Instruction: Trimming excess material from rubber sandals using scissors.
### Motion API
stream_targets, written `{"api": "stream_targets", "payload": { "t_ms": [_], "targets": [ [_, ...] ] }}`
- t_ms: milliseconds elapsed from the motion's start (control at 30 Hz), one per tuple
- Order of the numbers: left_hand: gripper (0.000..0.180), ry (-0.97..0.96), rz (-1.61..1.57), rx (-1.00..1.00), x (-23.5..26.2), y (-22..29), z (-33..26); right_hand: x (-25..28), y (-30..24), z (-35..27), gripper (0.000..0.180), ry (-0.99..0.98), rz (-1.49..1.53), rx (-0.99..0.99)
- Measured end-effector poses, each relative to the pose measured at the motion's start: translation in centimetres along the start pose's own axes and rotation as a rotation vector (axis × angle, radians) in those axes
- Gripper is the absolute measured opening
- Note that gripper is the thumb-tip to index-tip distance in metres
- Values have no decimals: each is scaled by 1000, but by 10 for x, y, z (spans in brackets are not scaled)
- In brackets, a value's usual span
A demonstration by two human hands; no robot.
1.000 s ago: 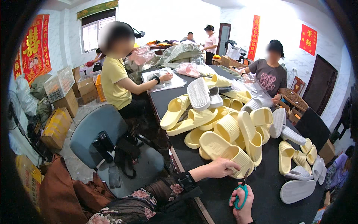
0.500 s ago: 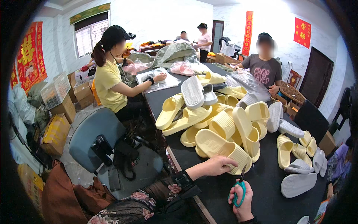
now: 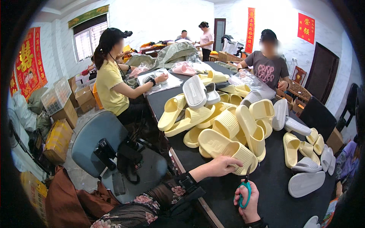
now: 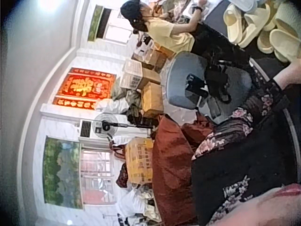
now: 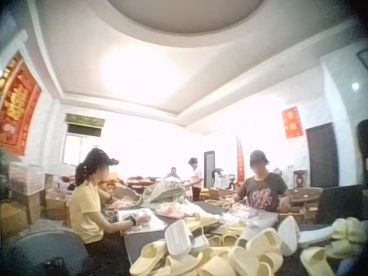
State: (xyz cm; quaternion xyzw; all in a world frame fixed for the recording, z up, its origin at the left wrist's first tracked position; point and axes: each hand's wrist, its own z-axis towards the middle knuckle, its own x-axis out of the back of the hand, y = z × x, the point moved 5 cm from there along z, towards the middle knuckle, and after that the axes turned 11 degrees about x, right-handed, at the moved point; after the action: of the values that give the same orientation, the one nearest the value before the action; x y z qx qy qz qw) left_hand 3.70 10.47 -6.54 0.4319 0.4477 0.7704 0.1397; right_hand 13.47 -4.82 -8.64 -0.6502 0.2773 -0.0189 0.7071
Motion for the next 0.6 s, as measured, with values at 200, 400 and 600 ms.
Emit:
{"api": "stream_targets", "payload": {
  "t_ms": [200,400,600],
  "targets": [
    [30,2,3,-1,-1,-2,-1,0,1,0,23,2,-9,-20],
    [30,-3,7,-2,-2,0,0,1,-1,-1,27,9,26,-13],
    [30,-5,28,15,1,0,-1,-1,-1,1,28,-1,4,-13]
  ]
}}
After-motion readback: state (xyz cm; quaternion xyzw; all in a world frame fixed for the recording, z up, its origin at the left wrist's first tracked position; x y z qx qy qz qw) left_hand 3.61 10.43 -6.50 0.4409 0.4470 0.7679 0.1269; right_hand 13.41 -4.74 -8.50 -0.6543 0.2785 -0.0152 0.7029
